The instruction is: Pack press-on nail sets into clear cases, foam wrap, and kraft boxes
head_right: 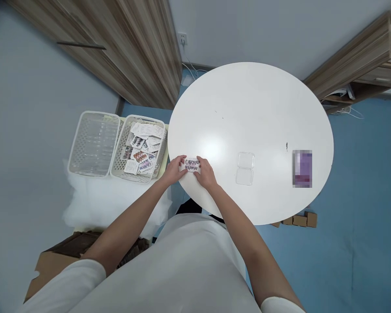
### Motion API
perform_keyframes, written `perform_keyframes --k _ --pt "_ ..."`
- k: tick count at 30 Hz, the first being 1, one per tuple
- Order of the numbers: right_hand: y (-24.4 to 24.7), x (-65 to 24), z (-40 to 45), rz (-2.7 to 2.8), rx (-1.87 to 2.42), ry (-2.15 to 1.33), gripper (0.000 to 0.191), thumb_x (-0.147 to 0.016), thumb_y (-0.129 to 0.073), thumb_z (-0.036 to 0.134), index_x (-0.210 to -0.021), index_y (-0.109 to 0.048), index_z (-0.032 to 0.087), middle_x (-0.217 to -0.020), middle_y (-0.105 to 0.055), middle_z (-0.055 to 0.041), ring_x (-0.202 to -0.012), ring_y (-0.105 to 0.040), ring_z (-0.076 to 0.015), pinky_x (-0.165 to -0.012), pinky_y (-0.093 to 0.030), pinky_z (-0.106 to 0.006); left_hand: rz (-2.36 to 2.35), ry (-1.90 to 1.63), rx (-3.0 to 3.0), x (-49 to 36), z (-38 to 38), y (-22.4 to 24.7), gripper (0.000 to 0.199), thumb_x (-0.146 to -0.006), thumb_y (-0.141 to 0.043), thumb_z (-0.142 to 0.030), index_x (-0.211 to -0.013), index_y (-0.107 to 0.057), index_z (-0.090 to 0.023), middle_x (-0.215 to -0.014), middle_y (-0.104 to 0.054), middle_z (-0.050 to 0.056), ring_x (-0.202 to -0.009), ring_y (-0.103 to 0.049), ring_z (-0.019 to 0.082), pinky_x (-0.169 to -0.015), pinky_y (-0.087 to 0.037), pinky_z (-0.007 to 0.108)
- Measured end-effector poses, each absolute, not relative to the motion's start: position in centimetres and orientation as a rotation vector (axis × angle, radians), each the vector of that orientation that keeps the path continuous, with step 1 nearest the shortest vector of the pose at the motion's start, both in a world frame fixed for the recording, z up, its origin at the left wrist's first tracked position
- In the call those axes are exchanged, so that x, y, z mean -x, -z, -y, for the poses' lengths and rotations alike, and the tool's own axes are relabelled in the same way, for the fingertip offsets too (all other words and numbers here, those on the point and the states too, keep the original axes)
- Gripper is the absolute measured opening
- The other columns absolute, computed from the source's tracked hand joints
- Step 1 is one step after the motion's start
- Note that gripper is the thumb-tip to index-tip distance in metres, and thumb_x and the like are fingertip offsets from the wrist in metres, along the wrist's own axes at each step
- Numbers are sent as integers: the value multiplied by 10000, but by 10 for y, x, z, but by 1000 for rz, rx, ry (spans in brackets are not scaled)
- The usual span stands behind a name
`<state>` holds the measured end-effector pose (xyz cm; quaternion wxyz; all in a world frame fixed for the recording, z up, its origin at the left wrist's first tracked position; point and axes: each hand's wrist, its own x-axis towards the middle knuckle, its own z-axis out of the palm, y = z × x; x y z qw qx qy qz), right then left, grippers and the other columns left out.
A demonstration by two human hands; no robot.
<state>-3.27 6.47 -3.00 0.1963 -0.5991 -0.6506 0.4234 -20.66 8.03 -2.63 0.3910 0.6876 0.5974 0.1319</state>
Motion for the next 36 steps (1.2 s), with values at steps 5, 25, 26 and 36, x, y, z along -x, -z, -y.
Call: perform_keyframes --k 5,25,26,36 --pt "16 -13 -44 1845 1608 -1161 681 -730 -529 187 -1334 -227 273 -1173 -449 -69 -975 -498 -207 -833 -433 -381 -1435 -379 -1764 169 -65 9 579 -706 -582 -211 -1244 -369 -221 -1040 -518 62 -993 -468 224 -850 -376 353" --pt "30 -205 -13 2027 1670 -1040 613 -654 -627 345 -1218 -400 269 -1259 -361 -77 -1178 -317 -279 -940 -342 -452 -1555 -131 -1916 -7 -35 3 630 -555 -735 -311 -1121 -461 -272 -1195 -381 67 -1136 -323 292 -912 -295 441" --pt "32 -205 -16 2034 1678 -1039 616 -654 -626 348 -1220 -399 266 -1261 -359 -78 -1178 -315 -278 -940 -340 -450 -1576 -121 -1914 -8 -37 5 631 -553 -736 -311 -1120 -462 -275 -1208 -367 69 -1150 -307 296 -920 -282 448" --pt "43 -202 -28 2130 1701 -1006 616 -674 -600 340 -1242 -382 248 -1247 -400 -90 -1146 -350 -275 -918 -326 -444 -1607 -60 -1869 -9 -46 18 655 -563 -732 -298 -1148 -438 -289 -1219 -357 61 -1167 -291 290 -932 -263 447"
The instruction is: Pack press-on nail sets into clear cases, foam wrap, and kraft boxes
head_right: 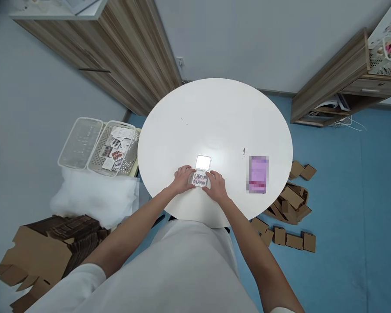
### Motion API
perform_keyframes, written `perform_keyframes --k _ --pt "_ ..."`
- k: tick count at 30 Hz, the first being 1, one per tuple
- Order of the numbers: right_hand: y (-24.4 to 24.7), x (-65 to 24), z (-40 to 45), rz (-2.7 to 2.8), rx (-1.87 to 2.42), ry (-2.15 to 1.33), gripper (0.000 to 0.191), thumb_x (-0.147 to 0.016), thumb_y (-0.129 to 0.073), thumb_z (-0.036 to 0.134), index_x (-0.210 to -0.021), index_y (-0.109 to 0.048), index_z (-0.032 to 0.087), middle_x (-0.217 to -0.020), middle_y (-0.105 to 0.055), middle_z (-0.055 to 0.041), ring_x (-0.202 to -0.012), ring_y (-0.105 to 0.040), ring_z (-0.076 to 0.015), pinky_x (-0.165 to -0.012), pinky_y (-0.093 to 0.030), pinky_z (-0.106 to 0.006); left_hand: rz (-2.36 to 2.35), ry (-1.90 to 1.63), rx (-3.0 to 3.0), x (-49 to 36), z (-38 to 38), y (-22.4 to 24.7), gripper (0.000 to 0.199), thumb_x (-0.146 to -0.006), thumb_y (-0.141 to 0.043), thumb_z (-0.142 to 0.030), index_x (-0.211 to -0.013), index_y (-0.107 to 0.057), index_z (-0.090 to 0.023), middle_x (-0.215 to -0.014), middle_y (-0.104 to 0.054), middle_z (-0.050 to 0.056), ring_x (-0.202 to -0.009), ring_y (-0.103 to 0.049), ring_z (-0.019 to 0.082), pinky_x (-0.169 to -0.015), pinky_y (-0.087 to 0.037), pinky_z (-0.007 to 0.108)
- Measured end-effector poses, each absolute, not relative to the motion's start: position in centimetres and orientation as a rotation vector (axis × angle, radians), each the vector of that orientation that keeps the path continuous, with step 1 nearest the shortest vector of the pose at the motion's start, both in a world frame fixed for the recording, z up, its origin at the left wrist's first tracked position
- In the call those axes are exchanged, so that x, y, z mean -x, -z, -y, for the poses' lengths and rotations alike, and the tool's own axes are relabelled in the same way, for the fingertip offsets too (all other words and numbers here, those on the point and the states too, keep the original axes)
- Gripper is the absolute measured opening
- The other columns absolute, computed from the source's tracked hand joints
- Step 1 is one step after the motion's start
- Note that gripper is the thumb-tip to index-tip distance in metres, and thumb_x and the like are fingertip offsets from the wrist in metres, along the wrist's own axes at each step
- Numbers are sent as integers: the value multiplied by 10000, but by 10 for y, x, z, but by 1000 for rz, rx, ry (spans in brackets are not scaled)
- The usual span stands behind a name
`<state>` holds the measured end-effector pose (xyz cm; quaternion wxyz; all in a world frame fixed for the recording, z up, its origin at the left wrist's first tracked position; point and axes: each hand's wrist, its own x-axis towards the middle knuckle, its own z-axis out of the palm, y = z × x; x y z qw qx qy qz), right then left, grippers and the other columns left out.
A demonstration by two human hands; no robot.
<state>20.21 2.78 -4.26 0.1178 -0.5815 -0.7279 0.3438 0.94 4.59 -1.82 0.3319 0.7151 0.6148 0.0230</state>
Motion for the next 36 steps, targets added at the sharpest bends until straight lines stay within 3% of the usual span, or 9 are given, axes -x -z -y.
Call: perform_keyframes --k 23,29,33,36 --pt "48 -198 -27 2116 1823 -956 587 -661 -616 346 -1210 -432 251 -1249 -419 -83 -1143 -348 -282 -906 -322 -440 -1487 -64 -1913 -3 -47 30 627 -661 -654 -278 -1226 -382 -267 -1154 -436 59 -1051 -396 250 -854 -350 390" --pt "40 -195 -19 1828 1794 -1144 719 -656 -619 339 -1297 -308 249 -1260 -419 -78 -1139 -381 -266 -924 -341 -457 -1462 -180 -1753 4 -41 31 736 -661 -648 -249 -1305 -292 -243 -1190 -431 85 -1104 -393 253 -905 -342 404" --pt "38 -184 -11 1405 1788 -1386 750 -647 -618 308 -1311 -273 255 -1205 -456 -70 -985 -505 -198 -845 -434 -388 -1441 -300 -1498 5 -36 35 581 -705 -573 -190 -1252 -377 -191 -1107 -482 93 -970 -493 192 -833 -419 347" --pt "34 -173 -8 1218 1821 -1463 709 -621 -629 286 -1271 -355 221 -1167 -471 -80 -939 -519 -184 -803 -464 -358 -1394 -340 -1388 2 -33 34 404 -703 -535 -131 -1103 -521 -181 -1019 -531 74 -865 -517 162 -799 -437 330"
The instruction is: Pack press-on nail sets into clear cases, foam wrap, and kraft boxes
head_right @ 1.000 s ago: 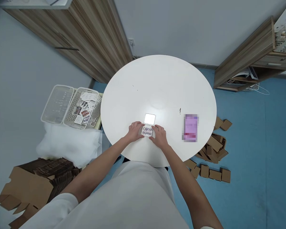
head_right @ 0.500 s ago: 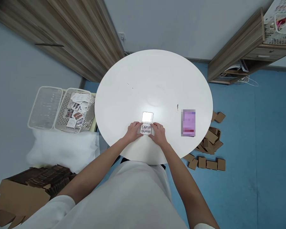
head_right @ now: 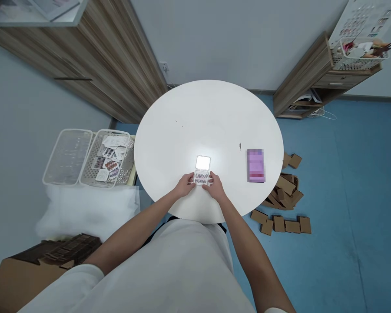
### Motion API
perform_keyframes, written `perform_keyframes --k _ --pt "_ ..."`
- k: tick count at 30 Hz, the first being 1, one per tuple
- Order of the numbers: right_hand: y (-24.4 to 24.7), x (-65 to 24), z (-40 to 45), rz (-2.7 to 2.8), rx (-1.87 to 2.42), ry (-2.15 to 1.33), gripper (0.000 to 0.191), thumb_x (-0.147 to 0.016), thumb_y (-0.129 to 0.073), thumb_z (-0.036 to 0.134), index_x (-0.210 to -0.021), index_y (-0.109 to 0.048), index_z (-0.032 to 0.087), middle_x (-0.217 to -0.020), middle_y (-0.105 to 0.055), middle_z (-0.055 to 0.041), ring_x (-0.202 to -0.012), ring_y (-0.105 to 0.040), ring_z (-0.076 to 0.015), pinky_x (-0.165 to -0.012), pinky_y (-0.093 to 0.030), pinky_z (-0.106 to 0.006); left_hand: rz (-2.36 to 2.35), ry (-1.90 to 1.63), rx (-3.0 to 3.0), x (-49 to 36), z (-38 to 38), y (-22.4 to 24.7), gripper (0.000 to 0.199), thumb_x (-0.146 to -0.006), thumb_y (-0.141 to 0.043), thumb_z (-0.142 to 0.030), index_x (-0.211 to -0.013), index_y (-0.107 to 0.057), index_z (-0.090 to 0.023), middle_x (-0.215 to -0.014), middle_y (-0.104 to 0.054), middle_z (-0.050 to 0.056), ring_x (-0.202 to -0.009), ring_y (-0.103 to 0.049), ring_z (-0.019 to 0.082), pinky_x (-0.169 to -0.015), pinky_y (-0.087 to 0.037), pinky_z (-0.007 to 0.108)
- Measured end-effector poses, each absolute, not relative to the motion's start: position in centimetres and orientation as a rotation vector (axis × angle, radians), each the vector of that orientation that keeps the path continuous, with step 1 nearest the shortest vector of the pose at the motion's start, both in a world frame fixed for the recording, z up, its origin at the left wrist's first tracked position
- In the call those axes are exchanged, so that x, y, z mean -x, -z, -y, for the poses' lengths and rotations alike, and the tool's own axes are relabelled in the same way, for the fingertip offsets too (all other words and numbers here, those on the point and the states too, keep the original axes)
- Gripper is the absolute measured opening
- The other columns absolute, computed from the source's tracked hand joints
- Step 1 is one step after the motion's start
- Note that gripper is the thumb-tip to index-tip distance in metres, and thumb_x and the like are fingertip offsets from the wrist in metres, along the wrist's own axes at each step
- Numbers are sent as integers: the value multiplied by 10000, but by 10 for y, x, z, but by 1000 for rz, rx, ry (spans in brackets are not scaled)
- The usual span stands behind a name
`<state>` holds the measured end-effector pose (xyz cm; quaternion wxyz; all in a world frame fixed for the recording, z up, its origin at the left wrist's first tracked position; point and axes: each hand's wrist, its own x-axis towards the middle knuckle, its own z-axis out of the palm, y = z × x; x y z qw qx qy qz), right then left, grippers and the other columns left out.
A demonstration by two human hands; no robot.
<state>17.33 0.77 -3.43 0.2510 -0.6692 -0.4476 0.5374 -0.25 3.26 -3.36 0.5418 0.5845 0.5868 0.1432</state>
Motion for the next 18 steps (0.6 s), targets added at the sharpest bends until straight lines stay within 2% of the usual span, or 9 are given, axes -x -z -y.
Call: perform_keyframes --k 3,7,14,18 --pt "24 -166 -3 1166 1811 -1484 612 -613 -622 254 -1198 -449 210 -1091 -509 -74 -893 -527 -176 -772 -481 -347 -1376 -419 -1257 5 -26 27 355 -713 -520 -106 -1062 -549 -166 -983 -561 66 -814 -523 136 -819 -430 324" --pt "4 -156 13 1094 1780 -1422 585 -608 -623 242 -1171 -471 212 -1103 -509 -77 -882 -534 -172 -761 -489 -348 -1381 -532 -1120 18 -11 14 394 -722 -548 -133 -1114 -515 -127 -1028 -547 97 -832 -537 124 -831 -425 300" --pt "-20 -129 48 1000 1646 -1308 578 -595 -652 267 -1150 -492 233 -1109 -502 -70 -885 -530 -170 -758 -497 -351 -1284 -711 -1126 44 16 -11 341 -747 -563 -214 -1087 -529 -196 -1113 -524 85 -878 -552 131 -826 -427 304" --pt "-32 -114 62 979 1596 -1282 580 -596 -660 291 -1148 -496 231 -1109 -496 -71 -883 -524 -164 -747 -497 -335 -1168 -731 -989 59 26 -22 350 -747 -574 -268 -1087 -510 -221 -1078 -529 74 -839 -564 120 -736 -469 282"
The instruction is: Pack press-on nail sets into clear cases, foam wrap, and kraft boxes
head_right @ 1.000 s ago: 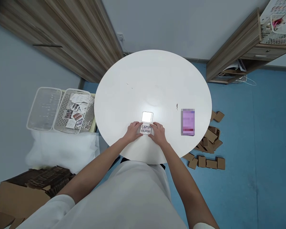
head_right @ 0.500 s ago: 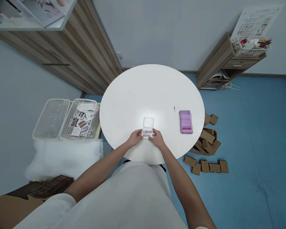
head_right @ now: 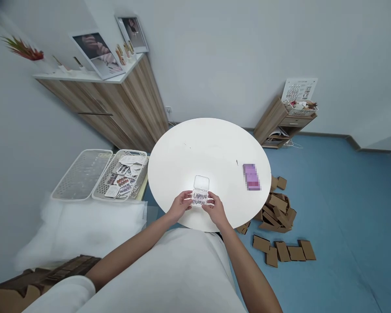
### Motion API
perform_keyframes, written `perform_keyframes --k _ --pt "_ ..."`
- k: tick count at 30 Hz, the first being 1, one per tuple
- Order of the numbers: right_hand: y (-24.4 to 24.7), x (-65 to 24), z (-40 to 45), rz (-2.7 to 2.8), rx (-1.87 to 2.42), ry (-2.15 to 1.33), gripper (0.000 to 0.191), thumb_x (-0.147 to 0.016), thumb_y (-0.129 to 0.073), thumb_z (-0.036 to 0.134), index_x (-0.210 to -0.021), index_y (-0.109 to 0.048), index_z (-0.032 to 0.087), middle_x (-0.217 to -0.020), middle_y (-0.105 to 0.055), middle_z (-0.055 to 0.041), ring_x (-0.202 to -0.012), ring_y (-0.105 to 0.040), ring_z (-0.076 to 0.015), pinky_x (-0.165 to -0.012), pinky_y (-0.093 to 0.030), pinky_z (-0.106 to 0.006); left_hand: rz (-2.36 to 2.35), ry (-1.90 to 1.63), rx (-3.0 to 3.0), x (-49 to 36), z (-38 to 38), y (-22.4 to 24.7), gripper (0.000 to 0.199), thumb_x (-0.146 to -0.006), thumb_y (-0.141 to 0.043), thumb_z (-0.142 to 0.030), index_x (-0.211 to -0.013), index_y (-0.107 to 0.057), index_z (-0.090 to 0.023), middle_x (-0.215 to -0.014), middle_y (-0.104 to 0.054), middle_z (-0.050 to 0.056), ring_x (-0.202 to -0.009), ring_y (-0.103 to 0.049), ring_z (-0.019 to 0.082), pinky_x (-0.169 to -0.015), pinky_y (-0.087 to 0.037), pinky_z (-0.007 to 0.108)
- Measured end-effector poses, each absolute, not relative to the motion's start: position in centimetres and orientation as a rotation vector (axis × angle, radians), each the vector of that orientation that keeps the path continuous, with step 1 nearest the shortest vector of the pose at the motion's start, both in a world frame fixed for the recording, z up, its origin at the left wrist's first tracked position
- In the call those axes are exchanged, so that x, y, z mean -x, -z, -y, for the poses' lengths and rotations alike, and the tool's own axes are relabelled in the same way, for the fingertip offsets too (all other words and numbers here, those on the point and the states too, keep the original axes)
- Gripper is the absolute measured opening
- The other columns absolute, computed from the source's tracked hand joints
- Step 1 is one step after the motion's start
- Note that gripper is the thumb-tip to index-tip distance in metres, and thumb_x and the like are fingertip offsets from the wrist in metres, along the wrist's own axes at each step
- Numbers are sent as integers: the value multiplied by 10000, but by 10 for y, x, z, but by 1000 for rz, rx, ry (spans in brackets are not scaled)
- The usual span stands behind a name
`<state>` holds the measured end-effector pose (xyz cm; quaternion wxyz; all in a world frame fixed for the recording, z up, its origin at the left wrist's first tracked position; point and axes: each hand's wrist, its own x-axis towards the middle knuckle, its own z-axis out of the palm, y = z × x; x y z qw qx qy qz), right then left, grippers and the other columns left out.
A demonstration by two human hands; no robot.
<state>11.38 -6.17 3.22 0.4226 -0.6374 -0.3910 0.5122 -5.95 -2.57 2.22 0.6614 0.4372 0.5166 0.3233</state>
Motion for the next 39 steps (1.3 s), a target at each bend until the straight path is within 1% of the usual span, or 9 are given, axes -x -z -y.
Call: perform_keyframes --k 5,8,12,17,21,26,32,35,39 --pt "-46 -101 71 902 1526 -1265 486 -635 -639 365 -1087 -534 223 -1063 -534 -68 -811 -546 -147 -764 -482 -343 -1047 -726 -824 76 35 -36 422 -686 -650 -320 -1066 -502 -212 -879 -575 36 -772 -574 110 -695 -483 269" --pt "-51 -97 69 754 1449 -1295 468 -685 -580 448 -1092 -518 227 -1048 -560 -64 -798 -572 -149 -730 -488 -330 -1005 -733 -794 80 38 -42 429 -661 -676 -318 -1041 -515 -200 -851 -583 33 -767 -575 114 -689 -482 267" --pt "-56 -96 61 643 1347 -1469 463 -733 -495 516 -1071 -536 202 -1027 -599 -79 -807 -601 -170 -698 -488 -318 -945 -725 -801 83 40 -48 407 -644 -694 -317 -999 -542 -188 -861 -579 37 -754 -572 109 -683 -486 266" --pt "-62 -99 53 622 1404 -1423 432 -668 -605 443 -1021 -554 198 -989 -637 -73 -789 -604 -166 -677 -475 -299 -931 -678 -803 86 42 -53 417 -611 -722 -325 -966 -553 -183 -856 -584 36 -731 -570 103 -683 -485 267" --pt "-67 -102 50 657 1391 -1398 423 -651 -629 401 -1017 -543 208 -970 -647 -65 -770 -604 -154 -684 -468 -303 -920 -660 -736 88 43 -52 407 -602 -740 -290 -951 -559 -183 -842 -602 33 -728 -578 100 -693 -483 263" --pt "-71 -105 52 735 1338 -1393 384 -669 -617 431 -988 -541 233 -1018 -627 -64 -819 -604 -163 -718 -467 -321 -900 -668 -618 89 43 -48 353 -633 -726 -255 -938 -568 -173 -853 -621 45 -734 -591 98 -694 -483 246" --pt "-71 -103 62 785 1286 -1405 306 -730 -540 486 -933 -535 256 -1105 -579 -43 -927 -577 -178 -721 -478 -320 -894 -681 -548 84 43 -47 304 -631 -728 -219 -894 -587 -160 -790 -611 26 -692 -580 80 -672 -490 223" --pt "-66 -102 68 780 1259 -1447 311 -740 -529 485 -964 -525 269 -1117 -568 -39 -950 -569 -186 -714 -486 -324 -892 -708 -510 82 44 -45 299 -631 -729 -219 -889 -590 -157 -810 -617 34 -695 -582 78 -660 -492 213" --pt "-61 -101 74 751 1282 -1477 396 -730 -533 488 -1066 -517 280 -1167 -548 -50 -970 -567 -199 -726 -493 -342 -907 -738 -485 79 45 -45 306 -623 -733 -218 -883 -588 -153 -837 -624 45 -712 -586 85 -664 -492 216"
